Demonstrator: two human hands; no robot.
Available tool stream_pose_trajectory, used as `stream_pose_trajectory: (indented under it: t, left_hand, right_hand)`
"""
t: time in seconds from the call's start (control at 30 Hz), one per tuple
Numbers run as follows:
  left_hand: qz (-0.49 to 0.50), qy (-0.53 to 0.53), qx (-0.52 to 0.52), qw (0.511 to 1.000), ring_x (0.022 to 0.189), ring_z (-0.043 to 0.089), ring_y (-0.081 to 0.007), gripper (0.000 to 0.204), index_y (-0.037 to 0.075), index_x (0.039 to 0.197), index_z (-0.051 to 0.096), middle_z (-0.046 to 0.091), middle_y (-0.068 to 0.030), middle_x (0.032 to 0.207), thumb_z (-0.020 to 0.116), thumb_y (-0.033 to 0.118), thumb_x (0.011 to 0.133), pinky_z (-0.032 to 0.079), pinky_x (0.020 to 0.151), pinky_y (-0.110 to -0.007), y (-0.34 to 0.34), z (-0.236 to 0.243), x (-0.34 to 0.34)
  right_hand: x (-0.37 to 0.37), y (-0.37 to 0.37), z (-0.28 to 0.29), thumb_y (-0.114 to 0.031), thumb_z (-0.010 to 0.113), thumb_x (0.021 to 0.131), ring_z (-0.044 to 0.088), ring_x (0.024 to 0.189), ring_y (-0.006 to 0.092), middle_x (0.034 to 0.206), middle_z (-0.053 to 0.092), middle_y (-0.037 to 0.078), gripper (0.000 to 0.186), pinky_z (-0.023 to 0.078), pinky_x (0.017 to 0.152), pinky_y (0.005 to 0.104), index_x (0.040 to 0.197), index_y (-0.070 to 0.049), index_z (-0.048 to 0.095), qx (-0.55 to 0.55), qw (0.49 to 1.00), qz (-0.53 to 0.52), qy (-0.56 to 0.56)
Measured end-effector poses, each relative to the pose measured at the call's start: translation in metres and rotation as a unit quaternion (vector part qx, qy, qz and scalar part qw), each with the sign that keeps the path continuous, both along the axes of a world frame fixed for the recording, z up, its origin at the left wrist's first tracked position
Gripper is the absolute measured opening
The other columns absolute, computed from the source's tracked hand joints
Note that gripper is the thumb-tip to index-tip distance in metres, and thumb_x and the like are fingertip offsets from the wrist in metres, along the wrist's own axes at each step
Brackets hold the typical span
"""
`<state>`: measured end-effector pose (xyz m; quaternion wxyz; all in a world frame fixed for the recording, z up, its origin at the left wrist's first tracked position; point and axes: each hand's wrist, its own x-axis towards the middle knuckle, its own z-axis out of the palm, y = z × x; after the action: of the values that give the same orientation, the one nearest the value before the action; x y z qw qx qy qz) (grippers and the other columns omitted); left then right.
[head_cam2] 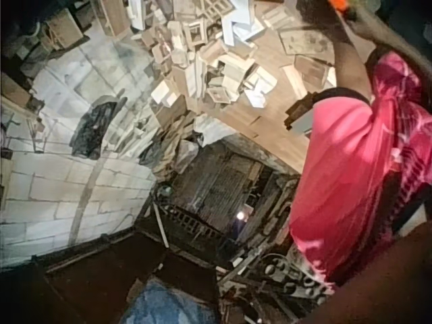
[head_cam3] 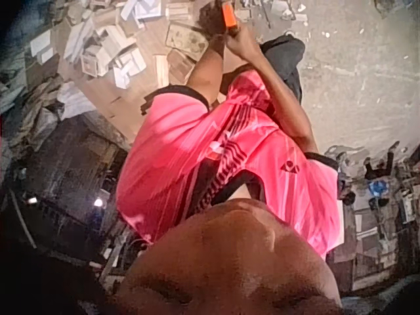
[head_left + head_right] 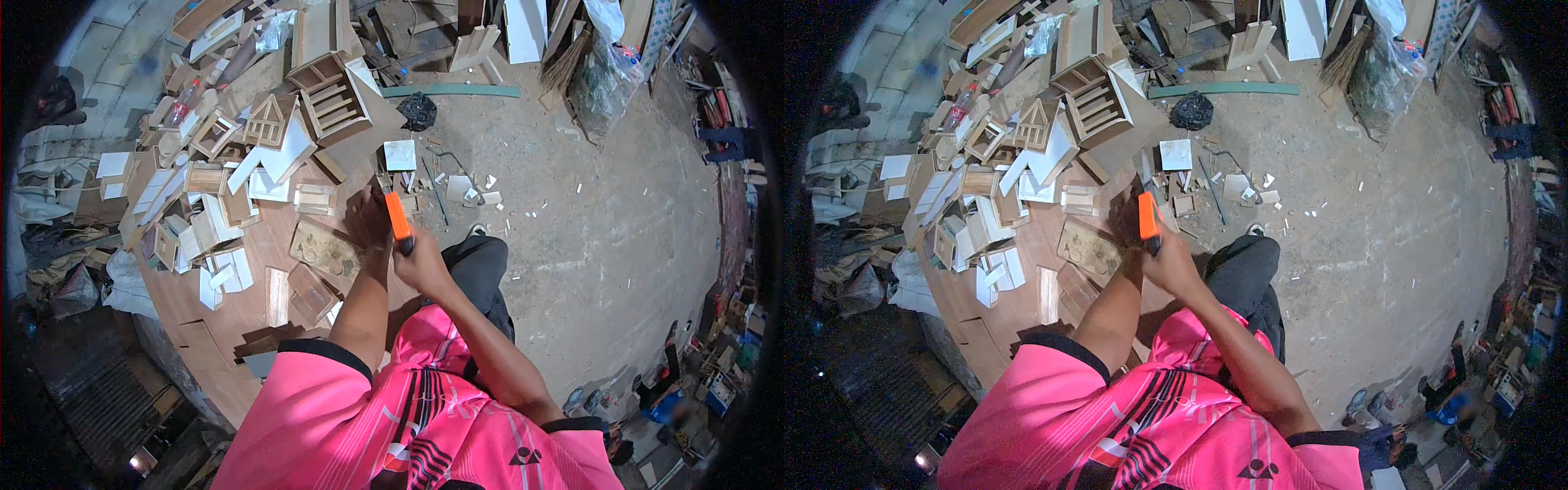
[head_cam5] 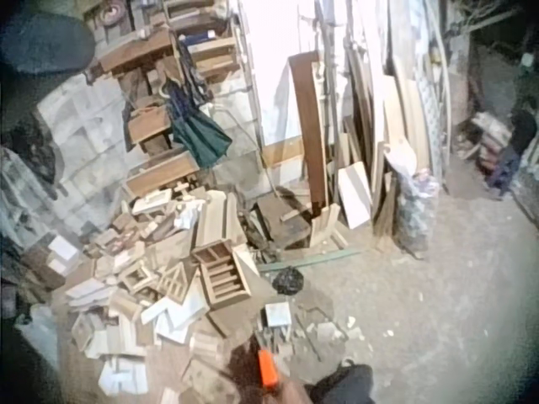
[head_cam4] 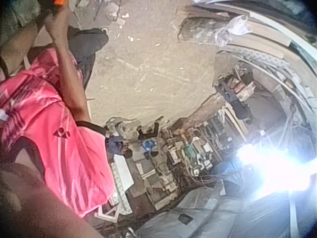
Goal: The recorder uses a handsaw to cut pieces of wood and manages various small wooden project components on a workbench.
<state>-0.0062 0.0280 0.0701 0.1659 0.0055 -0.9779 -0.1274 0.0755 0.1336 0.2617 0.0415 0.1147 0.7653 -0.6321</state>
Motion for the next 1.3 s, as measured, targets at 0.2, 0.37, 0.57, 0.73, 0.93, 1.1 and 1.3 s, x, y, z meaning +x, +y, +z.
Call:
stream_pose_trajectory:
  t: [0.2, 0.37, 0.57, 0.73, 0.93, 1.1, 1.3]
  left_hand:
    - [0.01, 0.018, 0.056, 0.998, 0.08, 0.063, -0.0319, 0.022, 0.012, 0.09, 0.061, 0.064, -0.0105, 0.078, 0.045, 0.027, 0.091, 0.049, 0.069, -0.043, 0.005, -0.004, 0.006]
    - [-0.049, 0.078, 0.093, 0.991, 0.077, 0.063, -0.0288, 0.017, 0.012, 0.084, 0.062, 0.063, -0.0085, 0.076, 0.051, 0.025, 0.087, 0.049, 0.066, -0.041, -0.009, -0.029, -0.002]
    - [-0.02, -0.137, 0.06, 0.989, 0.081, 0.061, -0.0322, 0.019, 0.011, 0.09, 0.06, 0.062, -0.011, 0.085, 0.055, 0.029, 0.083, 0.049, 0.07, -0.043, -0.003, -0.009, 0.002]
    - [-0.028, -0.167, 0.148, 0.974, 0.085, 0.06, -0.0335, 0.021, 0.011, 0.096, 0.058, 0.062, -0.0127, 0.089, 0.057, 0.028, 0.083, 0.049, 0.072, -0.043, 0.006, 0.005, 0.005]
    - [-0.017, -0.121, 0.199, 0.972, 0.09, 0.06, -0.0351, 0.026, 0.011, 0.103, 0.055, 0.062, -0.0148, 0.094, 0.058, 0.027, 0.083, 0.048, 0.075, -0.043, 0.003, -0.032, 0.008]
    - [0.035, -0.117, 0.206, 0.971, 0.094, 0.06, -0.0364, 0.032, 0.01, 0.11, 0.053, 0.062, -0.0166, 0.099, 0.059, 0.027, 0.083, 0.048, 0.077, -0.043, 0.0, -0.025, 0.009]
    - [-0.045, -0.14, 0.195, 0.97, 0.094, 0.06, -0.0324, 0.028, 0.005, 0.105, 0.053, 0.062, -0.017, 0.098, 0.053, 0.026, 0.086, 0.047, 0.076, -0.04, 0.016, 0.066, 0.004]
  right_hand:
    - [0.02, 0.0, 0.02, -0.003, 0.06, 0.071, 0.061, 0.08, 0.0448, 0.08, 0.059, 0.028, 0.049, 0.048, 0.067, 0.0416, 0.118, 0.0, 0.051, 0.025, 0.999, 0.011, -0.03]
    - [0.007, 0.005, 0.02, -0.001, 0.055, 0.076, 0.044, 0.06, 0.0144, 0.061, 0.045, 0.009, 0.01, 0.04, 0.057, 0.0323, 0.085, 0.001, 0.049, -0.003, 0.996, 0.037, -0.084]
    - [-0.013, 0.021, 0.046, -0.006, 0.056, 0.082, 0.041, 0.055, 0.0088, 0.063, 0.042, -0.002, 0.012, 0.036, 0.047, 0.0289, 0.092, -0.001, 0.053, -0.046, 0.997, 0.032, -0.053]
    - [-0.055, 0.013, 0.056, -0.006, 0.054, 0.079, 0.048, 0.046, 0.0139, 0.06, 0.048, 0.003, 0.016, 0.039, 0.039, 0.0313, 0.094, 0.0, 0.053, -0.072, 0.988, 0.047, -0.132]
    - [-0.115, 0.012, 0.046, -0.004, 0.051, 0.073, 0.054, 0.045, 0.019, 0.059, 0.053, 0.01, 0.013, 0.042, 0.038, 0.0328, 0.082, 0.006, 0.054, -0.033, 0.962, 0.089, -0.257]
    - [-0.144, 0.021, 0.02, -0.008, 0.05, 0.074, 0.055, 0.046, 0.0206, 0.059, 0.054, 0.011, 0.015, 0.043, 0.038, 0.034, 0.074, 0.006, 0.054, -0.062, 0.961, 0.072, -0.259]
    - [-0.152, 0.007, 0.009, -0.01, 0.052, 0.074, 0.057, 0.049, 0.0202, 0.061, 0.056, 0.012, 0.015, 0.045, 0.04, 0.0347, 0.072, 0.005, 0.054, -0.013, 0.972, 0.077, -0.223]
